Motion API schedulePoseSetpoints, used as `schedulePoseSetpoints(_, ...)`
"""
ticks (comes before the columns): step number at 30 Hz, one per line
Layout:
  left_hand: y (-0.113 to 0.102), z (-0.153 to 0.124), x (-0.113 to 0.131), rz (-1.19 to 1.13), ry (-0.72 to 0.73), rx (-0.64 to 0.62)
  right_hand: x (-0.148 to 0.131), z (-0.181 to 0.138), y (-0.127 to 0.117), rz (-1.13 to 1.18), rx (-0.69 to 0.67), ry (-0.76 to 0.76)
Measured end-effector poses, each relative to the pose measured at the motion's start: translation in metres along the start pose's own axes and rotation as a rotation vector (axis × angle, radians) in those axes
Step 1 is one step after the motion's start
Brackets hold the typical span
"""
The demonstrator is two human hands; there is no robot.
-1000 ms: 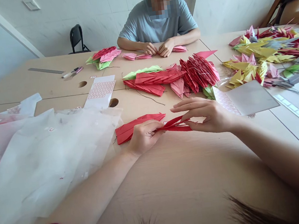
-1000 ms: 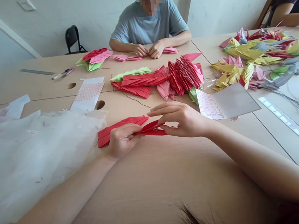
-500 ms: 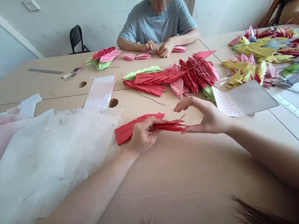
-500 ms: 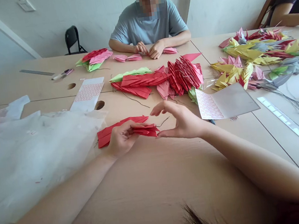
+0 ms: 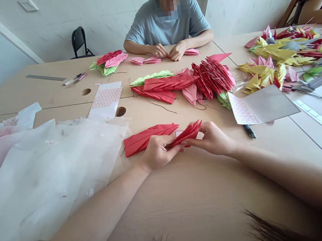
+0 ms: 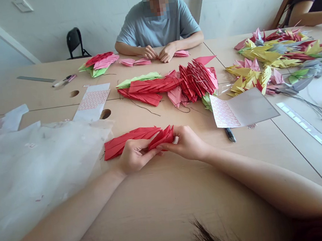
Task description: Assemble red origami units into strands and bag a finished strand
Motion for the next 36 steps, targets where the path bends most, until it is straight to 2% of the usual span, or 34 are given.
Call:
schedulePoseSetpoints(3,0.002,0.001,0.000,-0.084,-0.104,-0.023,0.002,0.001,0.002,0.096,-0.053,0.066)
schedulePoseSetpoints(7,-0.001,0.002,-0.003,-0.090,-0.149,-0.029,0.003,0.002,0.000,0.166,-0.051,0.117)
schedulePoseSetpoints(14,-0.004,0.002,-0.007,-0.123,-0.241,-0.095,0.012,0.006,-0.013,0.359,0.192,0.214)
schedulePoseSetpoints(17,-0.002,0.002,-0.007,-0.153,-0.281,-0.116,0.011,0.006,-0.014,0.425,0.231,0.218)
schedulePoseSetpoints(21,-0.002,0.002,-0.008,-0.185,-0.322,-0.115,0.007,0.004,-0.016,0.357,0.268,0.203)
schedulePoseSetpoints(25,-0.006,0.003,-0.006,-0.142,-0.263,-0.042,0.005,0.005,-0.016,0.336,0.298,0.185)
schedulePoseSetpoints(30,-0.008,0.005,0.000,0.010,-0.098,0.084,0.006,0.003,-0.005,0.304,0.202,0.206)
schedulePoseSetpoints(33,-0.005,0.005,0.006,0.094,0.015,0.103,0.006,0.000,0.003,0.245,0.133,0.222)
schedulePoseSetpoints(36,-0.003,0.005,0.011,0.148,0.065,0.094,0.006,-0.002,0.005,0.211,0.096,0.220)
Point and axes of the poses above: each hand's wrist, its own z-axis towards the middle knuckle, its own y-axis out of the palm, x = y × z, the point moved 4 cm from there along z, towards the middle knuckle, and after that the axes turned 10 degrees about x, right-handed, at the moved point
